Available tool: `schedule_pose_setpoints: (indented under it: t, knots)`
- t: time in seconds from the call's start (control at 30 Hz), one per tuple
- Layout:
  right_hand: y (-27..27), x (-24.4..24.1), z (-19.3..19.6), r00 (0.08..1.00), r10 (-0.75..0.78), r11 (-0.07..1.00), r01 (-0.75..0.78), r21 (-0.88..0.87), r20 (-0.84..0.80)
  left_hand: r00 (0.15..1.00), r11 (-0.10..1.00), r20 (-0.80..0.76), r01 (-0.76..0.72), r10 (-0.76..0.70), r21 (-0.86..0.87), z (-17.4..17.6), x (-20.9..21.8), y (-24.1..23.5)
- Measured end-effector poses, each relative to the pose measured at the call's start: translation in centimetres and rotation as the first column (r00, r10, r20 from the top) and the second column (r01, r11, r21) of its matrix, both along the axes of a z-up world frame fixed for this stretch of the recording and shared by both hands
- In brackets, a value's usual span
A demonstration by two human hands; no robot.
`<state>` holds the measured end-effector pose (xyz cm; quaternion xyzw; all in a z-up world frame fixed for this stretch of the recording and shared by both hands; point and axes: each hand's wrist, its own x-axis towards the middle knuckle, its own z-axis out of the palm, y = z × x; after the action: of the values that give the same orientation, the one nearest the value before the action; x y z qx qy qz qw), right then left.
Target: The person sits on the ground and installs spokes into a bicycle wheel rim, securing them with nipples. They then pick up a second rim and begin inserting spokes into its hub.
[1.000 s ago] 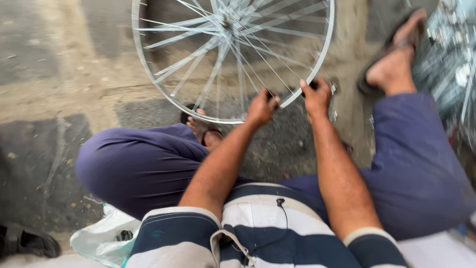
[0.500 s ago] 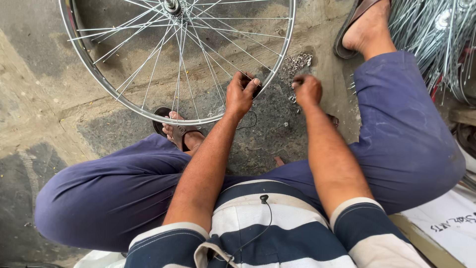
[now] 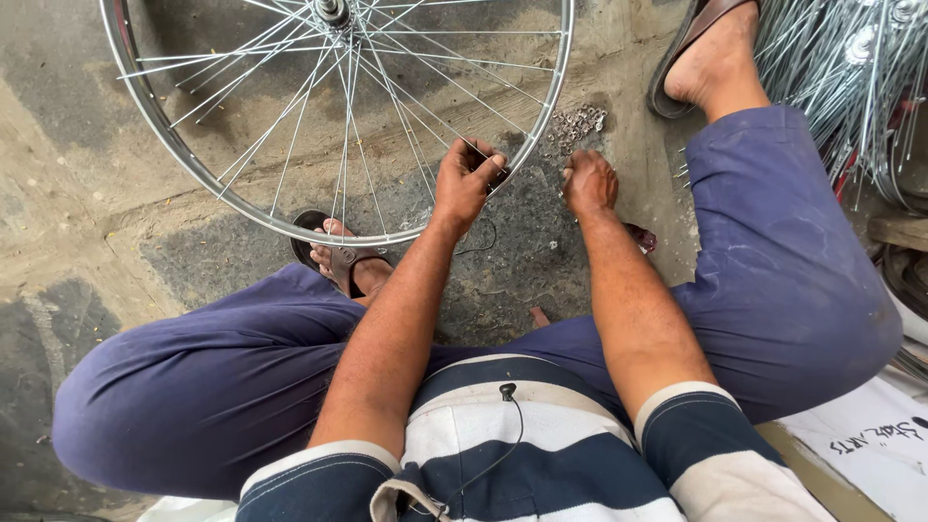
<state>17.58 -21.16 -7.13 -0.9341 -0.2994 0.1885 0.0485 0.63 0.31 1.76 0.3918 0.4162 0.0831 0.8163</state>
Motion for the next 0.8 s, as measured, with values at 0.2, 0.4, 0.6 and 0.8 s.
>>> schedule_pose_setpoints:
  t: [0.2, 0.4, 0.6, 0.8]
  knots:
    - [0.9, 0.3, 0.6, 1.000, -0.011, 1.000, 0.011, -0.005, 0.015, 1.000, 1.000, 0.009, -0.005, 0.005, 0.001, -0.6, -0.5, -0.1]
    - [0.9, 1.0, 1.9, 0.937, -0.324, 0.940, 0.335, 0.069, -0.132, 0.995, 0.995, 0.081, -0.059, 0.066, -0.085, -1.6, -0.4, 0.0]
    - [5.6, 2.4, 7.6, 0.408, -0.271, 0.528, 0.821, 0.220, -0.872, 0.991, 0.986, 0.118, -0.038, 0.058, -0.163, -2.4, -0.7, 0.2]
    - [11.2, -0.2, 14.0, 0.235, -0.067, 0.634, 0.761, 0.140, -0.970, 0.987, 0.975, 0.155, 0.001, 0.034, -0.222, -1.6, -0.6, 0.4]
